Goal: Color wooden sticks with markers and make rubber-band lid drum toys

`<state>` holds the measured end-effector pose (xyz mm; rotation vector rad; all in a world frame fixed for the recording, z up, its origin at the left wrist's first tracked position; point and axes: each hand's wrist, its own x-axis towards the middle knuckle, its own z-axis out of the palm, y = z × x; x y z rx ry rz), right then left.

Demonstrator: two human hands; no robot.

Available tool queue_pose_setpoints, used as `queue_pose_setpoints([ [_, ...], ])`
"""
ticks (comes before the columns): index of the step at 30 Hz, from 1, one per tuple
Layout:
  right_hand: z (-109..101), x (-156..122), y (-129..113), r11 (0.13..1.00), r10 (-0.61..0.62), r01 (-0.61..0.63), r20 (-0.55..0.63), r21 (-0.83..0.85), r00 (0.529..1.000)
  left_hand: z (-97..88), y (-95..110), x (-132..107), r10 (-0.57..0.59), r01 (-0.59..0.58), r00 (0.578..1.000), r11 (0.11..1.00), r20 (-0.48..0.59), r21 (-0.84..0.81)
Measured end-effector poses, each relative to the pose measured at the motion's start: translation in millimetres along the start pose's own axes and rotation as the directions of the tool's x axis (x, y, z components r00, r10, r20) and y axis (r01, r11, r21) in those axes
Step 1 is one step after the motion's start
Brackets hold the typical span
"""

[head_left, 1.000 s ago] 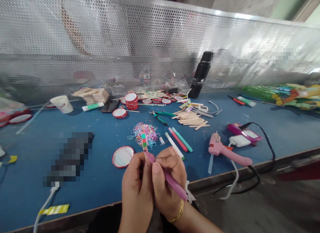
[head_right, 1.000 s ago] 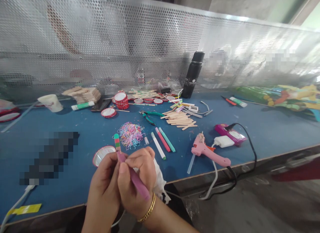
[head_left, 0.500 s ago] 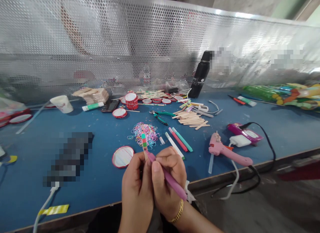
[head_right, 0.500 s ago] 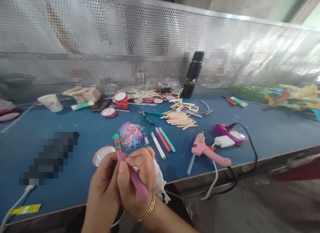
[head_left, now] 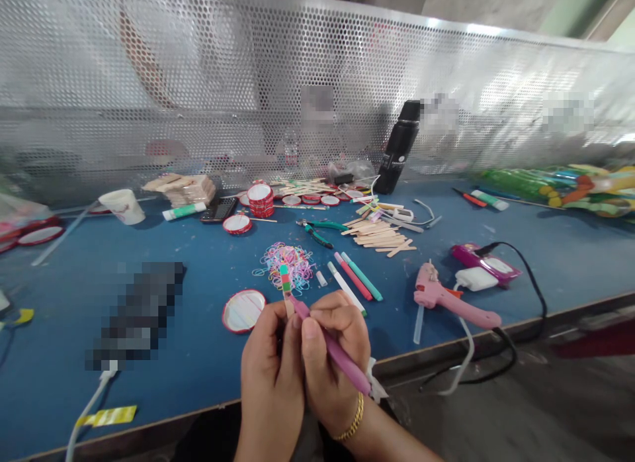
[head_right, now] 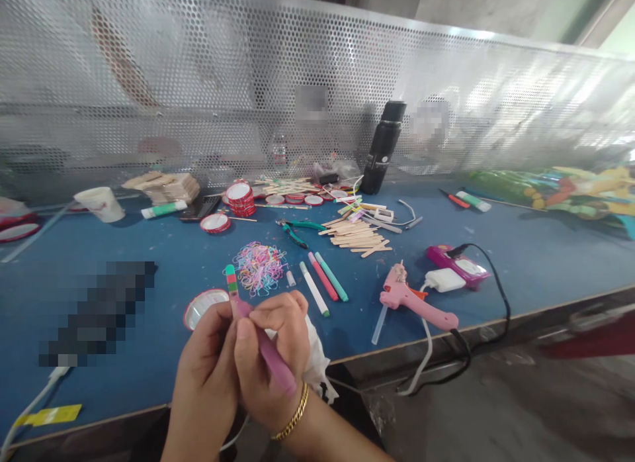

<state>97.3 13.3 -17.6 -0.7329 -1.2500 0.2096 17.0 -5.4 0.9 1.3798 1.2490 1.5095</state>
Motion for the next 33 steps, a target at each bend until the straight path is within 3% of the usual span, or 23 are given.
queue_pose_setpoints([
  [11,-1.1,-0.9,0.5,1.0,0.011,-0.011,0.0,0.003,1.0,0.5,7.1,2.5,0.009,-0.009,1.0,1.0,-0.022,0.017],
  [33,1.7,-0.2,0.2,0.999,0.046,-0.046,0.0,0.028,0.999,0.8,2.1,1.1,-0.038,0.037,0.999,0.999,-0.015,-0.035],
])
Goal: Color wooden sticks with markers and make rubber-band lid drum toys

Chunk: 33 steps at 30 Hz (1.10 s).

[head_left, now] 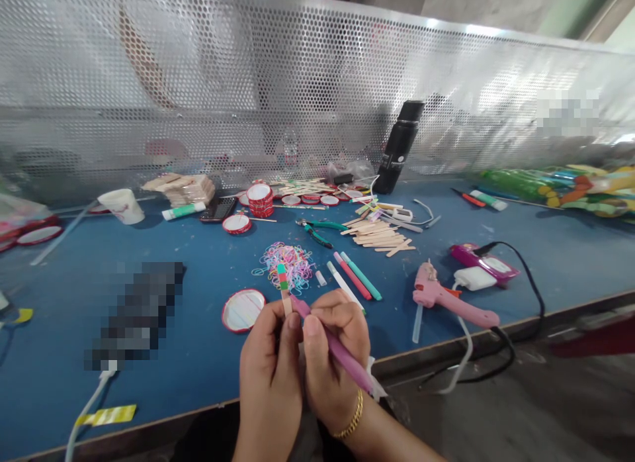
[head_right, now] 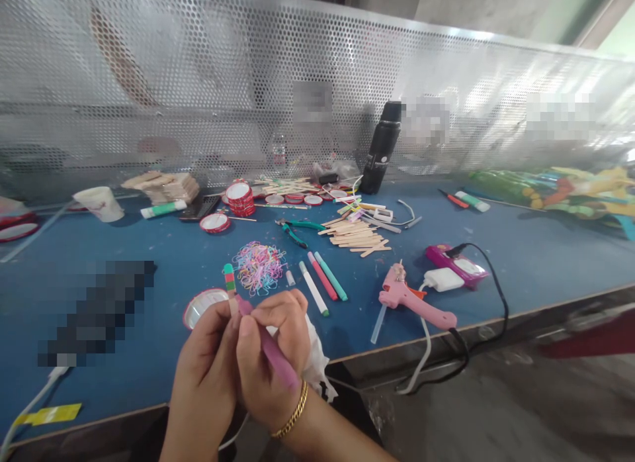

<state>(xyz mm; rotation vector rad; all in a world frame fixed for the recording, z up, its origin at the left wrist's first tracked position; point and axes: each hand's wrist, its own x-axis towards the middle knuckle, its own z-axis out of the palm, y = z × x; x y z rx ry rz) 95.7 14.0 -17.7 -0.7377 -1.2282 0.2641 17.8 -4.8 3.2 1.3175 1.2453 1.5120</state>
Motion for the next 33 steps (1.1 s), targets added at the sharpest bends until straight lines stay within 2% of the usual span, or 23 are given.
queue_pose_setpoints([
  [10,0.2,0.2,1.4,1.0,-0.017,0.017,-0.007,-0.021,1.0,-0.7,-1.0,-2.5,-0.03,0.031,0.999,0.999,0.015,-0.04],
  [21,-0.5,0.7,-0.8,0.999,-0.016,0.016,0.003,-0.044,1.0,-1.0,-0.4,-1.4,-0.002,0.002,1.0,1.0,-0.003,0.0],
  [26,-2.1,0.8,-0.7,0.998,-0.015,0.016,0.011,-0.055,1.0,-1.0,0.2,-1.6,-0.023,0.023,1.0,1.0,0.006,-0.015],
  [33,-2.8,4.2,-2.8,0.995,-0.077,0.077,0.014,-0.062,0.997,-0.1,-4.2,-1.9,0.004,-0.004,1.0,1.0,0.008,-0.02],
])
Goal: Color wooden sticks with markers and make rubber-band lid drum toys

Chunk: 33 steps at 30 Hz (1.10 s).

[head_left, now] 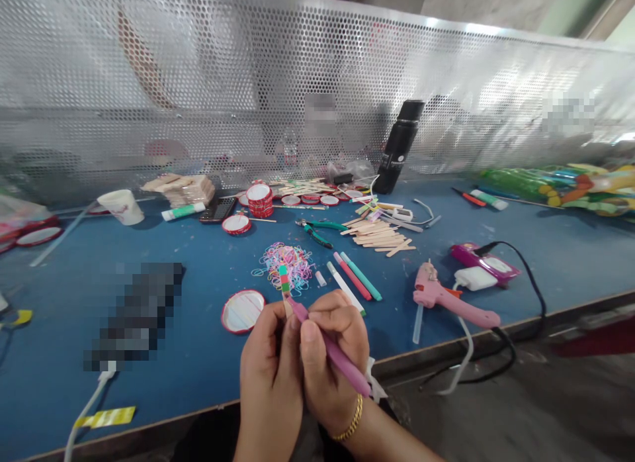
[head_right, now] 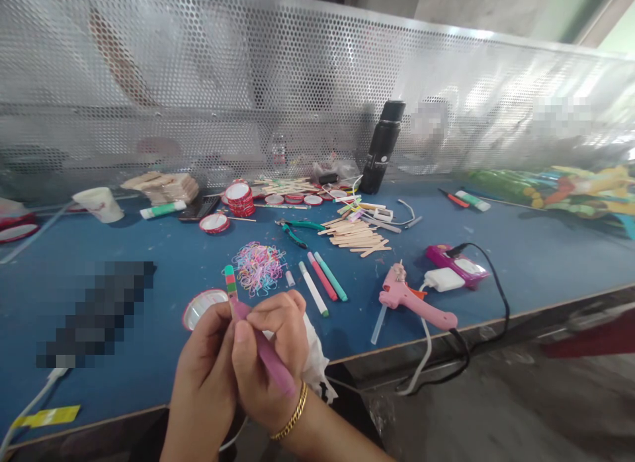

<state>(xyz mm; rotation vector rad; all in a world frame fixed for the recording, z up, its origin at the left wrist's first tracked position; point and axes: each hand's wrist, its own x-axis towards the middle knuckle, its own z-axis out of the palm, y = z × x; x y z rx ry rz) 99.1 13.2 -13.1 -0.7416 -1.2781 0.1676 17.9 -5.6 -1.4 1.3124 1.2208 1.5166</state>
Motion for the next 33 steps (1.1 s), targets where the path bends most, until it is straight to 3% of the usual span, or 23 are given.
queue_pose_setpoints([
  [12,1.8,-5.1,2.8,0.998,0.06,-0.061,-0.049,-0.008,0.997,0.5,5.2,0.3,-0.005,0.005,1.0,0.999,-0.009,0.033],
  [19,0.1,0.4,-0.8,0.999,-0.017,0.017,0.002,-0.028,1.0,0.0,0.5,-0.3,0.011,-0.011,1.0,1.0,0.003,0.014],
  [27,3.3,-4.6,2.8,0.999,0.047,-0.047,-0.047,-0.006,0.998,-0.3,3.3,0.9,0.009,-0.009,1.0,0.999,-0.003,0.046],
  [33,0.4,-1.6,0.8,1.0,-0.018,0.018,-0.001,-0.025,1.0,-0.1,0.5,-0.7,0.022,-0.022,1.0,1.0,0.011,0.021],
])
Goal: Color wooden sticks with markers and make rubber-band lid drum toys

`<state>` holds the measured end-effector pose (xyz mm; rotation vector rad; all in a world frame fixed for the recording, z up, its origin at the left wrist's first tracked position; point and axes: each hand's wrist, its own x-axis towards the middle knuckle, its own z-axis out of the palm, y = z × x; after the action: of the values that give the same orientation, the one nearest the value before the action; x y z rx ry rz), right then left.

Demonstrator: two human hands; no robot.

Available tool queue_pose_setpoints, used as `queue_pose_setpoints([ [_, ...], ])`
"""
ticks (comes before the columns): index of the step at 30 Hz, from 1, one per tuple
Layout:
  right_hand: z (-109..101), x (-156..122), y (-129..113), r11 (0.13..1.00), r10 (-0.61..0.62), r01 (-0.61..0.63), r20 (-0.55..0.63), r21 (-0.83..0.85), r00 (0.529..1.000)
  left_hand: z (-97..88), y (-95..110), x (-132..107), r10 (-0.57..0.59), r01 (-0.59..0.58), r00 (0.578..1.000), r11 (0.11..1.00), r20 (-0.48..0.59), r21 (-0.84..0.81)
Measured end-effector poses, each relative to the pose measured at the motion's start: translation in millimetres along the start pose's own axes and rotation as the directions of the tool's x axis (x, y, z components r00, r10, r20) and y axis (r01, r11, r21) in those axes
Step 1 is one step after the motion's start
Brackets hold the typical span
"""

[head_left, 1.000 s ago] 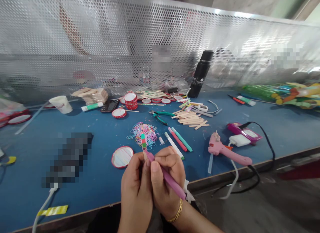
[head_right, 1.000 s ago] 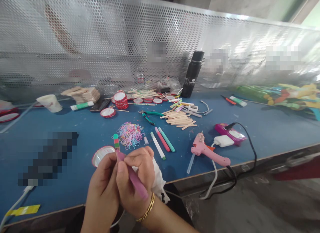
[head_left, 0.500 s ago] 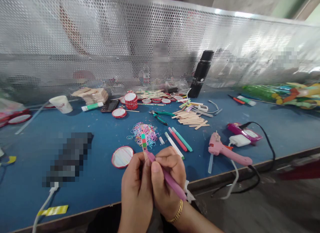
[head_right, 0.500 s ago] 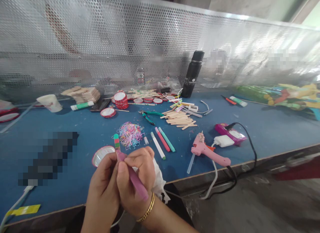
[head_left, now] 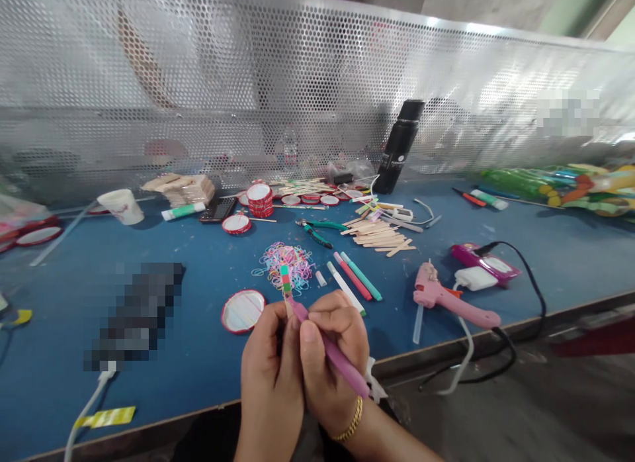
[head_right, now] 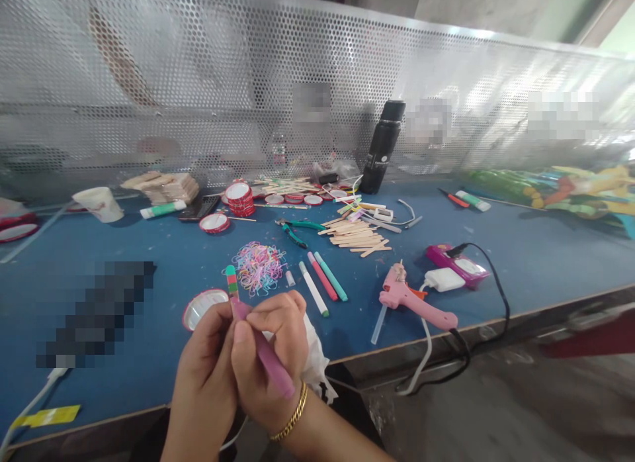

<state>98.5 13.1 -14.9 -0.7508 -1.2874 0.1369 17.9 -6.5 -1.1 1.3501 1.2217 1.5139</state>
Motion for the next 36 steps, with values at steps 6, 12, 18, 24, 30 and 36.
queue_pose_setpoints([
  [6,2.0,-2.5,1.3,0.998,0.07,-0.069,-0.043,0.015,0.997,-0.2,1.6,1.3,-0.003,0.003,1.0,0.999,-0.016,0.034],
  [12,0.9,-1.3,0.7,0.999,0.03,-0.03,0.001,0.025,1.0,-0.6,1.7,0.1,0.0,0.0,1.0,1.0,-0.025,0.013],
  [18,1.6,-2.2,1.6,0.997,0.073,-0.072,-0.039,0.02,0.997,0.3,6.7,3.8,-0.019,0.019,1.0,0.999,-0.021,0.031],
  [24,1.0,-1.0,0.0,0.999,0.017,-0.017,0.0,0.043,1.0,0.6,3.4,1.8,-0.009,0.009,0.999,1.0,-0.038,0.009],
  [30,1.3,-1.6,0.7,0.997,0.071,-0.07,-0.038,0.025,0.997,-0.4,2.4,2.0,-0.001,0.003,0.999,0.999,-0.035,0.038],
  [36,0.8,-1.6,0.0,0.999,0.017,-0.017,-0.002,0.031,1.0,0.1,3.4,2.2,0.008,-0.007,0.999,1.0,-0.042,0.008],
])
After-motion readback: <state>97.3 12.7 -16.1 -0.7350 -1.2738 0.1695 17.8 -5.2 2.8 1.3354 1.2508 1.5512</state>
